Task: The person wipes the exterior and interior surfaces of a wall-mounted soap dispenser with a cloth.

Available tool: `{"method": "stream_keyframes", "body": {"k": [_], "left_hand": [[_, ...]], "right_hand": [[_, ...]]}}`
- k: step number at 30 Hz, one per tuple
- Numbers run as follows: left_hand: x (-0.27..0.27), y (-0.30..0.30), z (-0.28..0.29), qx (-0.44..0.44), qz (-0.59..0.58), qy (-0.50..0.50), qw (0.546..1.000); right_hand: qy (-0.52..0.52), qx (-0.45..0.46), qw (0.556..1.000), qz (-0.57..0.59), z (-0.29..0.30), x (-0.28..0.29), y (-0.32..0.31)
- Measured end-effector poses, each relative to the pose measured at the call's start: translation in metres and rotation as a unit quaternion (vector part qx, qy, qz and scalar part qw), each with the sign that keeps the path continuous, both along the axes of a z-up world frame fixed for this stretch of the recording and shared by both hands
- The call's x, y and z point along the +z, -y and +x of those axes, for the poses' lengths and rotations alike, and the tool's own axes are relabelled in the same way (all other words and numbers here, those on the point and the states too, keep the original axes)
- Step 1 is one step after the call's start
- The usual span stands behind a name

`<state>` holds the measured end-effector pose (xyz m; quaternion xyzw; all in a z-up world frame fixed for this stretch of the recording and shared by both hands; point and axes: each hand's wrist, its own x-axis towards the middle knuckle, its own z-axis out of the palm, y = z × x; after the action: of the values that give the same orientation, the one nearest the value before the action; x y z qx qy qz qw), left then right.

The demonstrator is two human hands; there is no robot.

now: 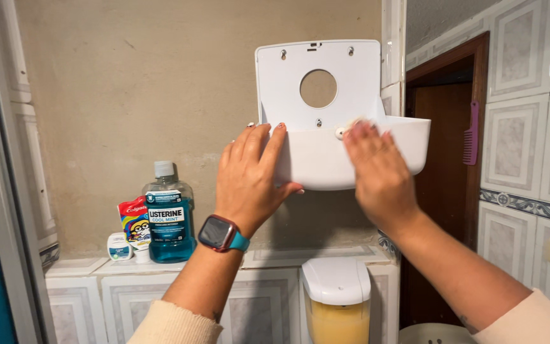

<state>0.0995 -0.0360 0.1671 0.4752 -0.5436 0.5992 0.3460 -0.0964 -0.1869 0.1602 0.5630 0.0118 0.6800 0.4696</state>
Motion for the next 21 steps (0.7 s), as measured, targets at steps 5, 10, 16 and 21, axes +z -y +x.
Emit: {"method": "stream_keyframes", "body": {"k": [5,10,16,21], "left_hand": [[0.000,0.003,0.002,0.008,-0.002,-0.001,1.000],[0.000,0.003,0.002,-0.007,-0.012,0.001,1.000],[0.003,-0.003,0.003,0.009,-0.022,0.015,1.000],[0.004,-0.002,0.005,0.018,-0.016,0.020,1.000]], "right_hand": [[0.000,-0.090,0.996,-0.009,-0.058,-0.012,0.032],[0.017,-0.067,0.998,-0.004,-0.067,0.012,0.045],[-0.015,0.030,0.999,-0.016,-0.007,0.028,-0.002],[0.013,-0.006,1.000,0.014,-0.065,0.013,0.057]]}}
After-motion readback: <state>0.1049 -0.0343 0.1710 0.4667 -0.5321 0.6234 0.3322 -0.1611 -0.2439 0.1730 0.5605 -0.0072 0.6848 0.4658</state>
